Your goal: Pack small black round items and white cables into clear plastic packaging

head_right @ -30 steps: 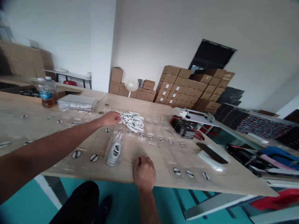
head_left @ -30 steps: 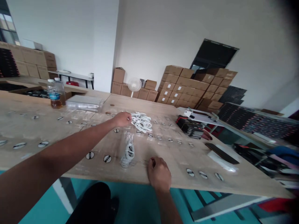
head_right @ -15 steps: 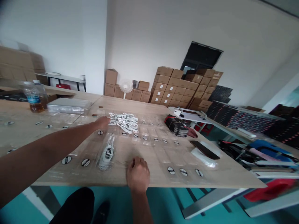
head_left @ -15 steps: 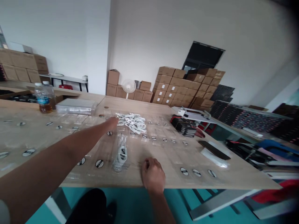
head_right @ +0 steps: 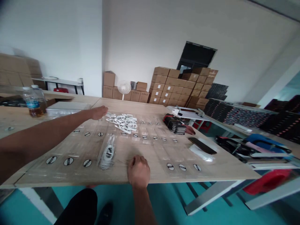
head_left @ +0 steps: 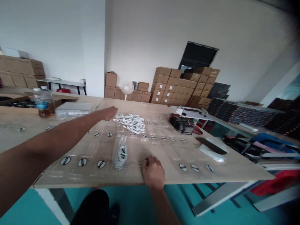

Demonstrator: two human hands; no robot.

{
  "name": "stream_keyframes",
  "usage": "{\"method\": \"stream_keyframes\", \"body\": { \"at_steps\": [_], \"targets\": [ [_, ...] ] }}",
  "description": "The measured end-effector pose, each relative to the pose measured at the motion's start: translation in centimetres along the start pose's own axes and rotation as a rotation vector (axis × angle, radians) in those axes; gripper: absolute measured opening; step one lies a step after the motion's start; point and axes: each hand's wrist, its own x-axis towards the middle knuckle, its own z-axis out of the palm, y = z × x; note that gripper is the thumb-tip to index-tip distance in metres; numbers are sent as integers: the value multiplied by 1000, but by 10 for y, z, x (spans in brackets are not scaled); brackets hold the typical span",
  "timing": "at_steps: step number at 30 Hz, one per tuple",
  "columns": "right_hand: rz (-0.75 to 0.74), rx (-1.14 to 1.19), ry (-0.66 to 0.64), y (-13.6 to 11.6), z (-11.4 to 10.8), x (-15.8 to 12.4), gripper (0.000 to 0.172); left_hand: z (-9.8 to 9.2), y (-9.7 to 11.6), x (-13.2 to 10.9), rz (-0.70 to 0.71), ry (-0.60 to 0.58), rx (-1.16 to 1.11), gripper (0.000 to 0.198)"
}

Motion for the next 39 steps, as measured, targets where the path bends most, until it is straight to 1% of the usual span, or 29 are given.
{"method": "stream_keyframes", "body": {
  "at_steps": [2,4,6,7,8,9,10,11,13,14,15,16,18,19,21,22,23,24,25,27,28,29,30,31,32,34,36,37,39],
  "targets": [
    [3,14,8,0,2,0,17,-26,10,-11,-15,64,-5,9],
    [20,50,13,1,3,2,18,-48,33,-27,-15,155,-19,11],
    [59,142,0,1,0,6,19,-62,69,-53,22,232,-46,16],
    [85,220,-17,1,-3,7,20,-62,92,-69,47,256,-59,17],
    [111,328,-38,2,-8,7,22,-59,116,-88,83,280,-89,18],
    [140,469,-50,2,-14,5,26,-50,141,-108,140,304,-179,18],
    [178,640,-54,1,-21,-1,31,-38,164,-130,183,320,-271,18],
    [230,836,-53,1,-29,-11,37,-22,186,-152,220,301,-359,18],
    [356,1248,-61,-2,-42,-43,47,16,222,-194,223,240,-587,24],
    [427,1420,-78,-3,-47,-64,52,35,236,-213,189,241,-706,28],
    [484,1539,-111,-5,-50,-87,55,54,248,-229,183,216,-755,31],
    [539,1589,-133,-5,-52,-111,55,71,258,-245,203,179,-813,30],
    [643,1548,-146,-4,-54,-155,54,99,276,-270,202,66,-1004,24],
    [691,1490,-137,-2,-54,-173,53,111,283,-281,185,12,-1099,19],
    [747,1380,-122,3,-53,-203,54,132,297,-300,74,-65,-1303,14],
    [752,1335,-121,6,-53,-214,54,141,302,-308,-25,-94,-1418,21],
    [745,1296,-123,8,-53,-223,55,149,308,-316,-141,-154,-1545,31],
    [733,1262,-126,10,-54,-231,55,156,312,-322,-261,-264,-1674,36],
    [721,1235,-133,11,-54,-238,55,163,315,-328,-383,-415,-1797,37],
    [711,1219,-156,11,-53,-250,54,172,319,-337,-559,-754,-2010,37],
    [720,1231,-173,10,-51,-255,54,176,320,-340,-612,-897,-2101,38],
    [734,1249,-193,10,-49,-260,54,178,320,-344,-646,-1008,-2185,40],
    [750,1272,-213,10,-46,-265,54,181,320,-347,-663,-1088,-2254,41],
    [766,1302,-230,10,-42,-270,54,183,320,-350,-674,-1133,-2307,41],
    [782,1343,-242,9,-39,-275,53,184,320,-353,-678,-1151,-2347,40],
    [810,1460,-239,8,-34,-285,50,187,319,-358,-674,-1143,-2405,39],
    [845,1614,-201,5,-34,-295,45,187,317,-363,-668,-1135,-2472,38],
    [866,1688,-182,2,-35,-299,44,186,315,-364,-687,-1160,-2509,36],
    [912,1795,-160,-3,-40,-306,44,183,312,-367,-765,-1261,-2562,25]
  ]
}}
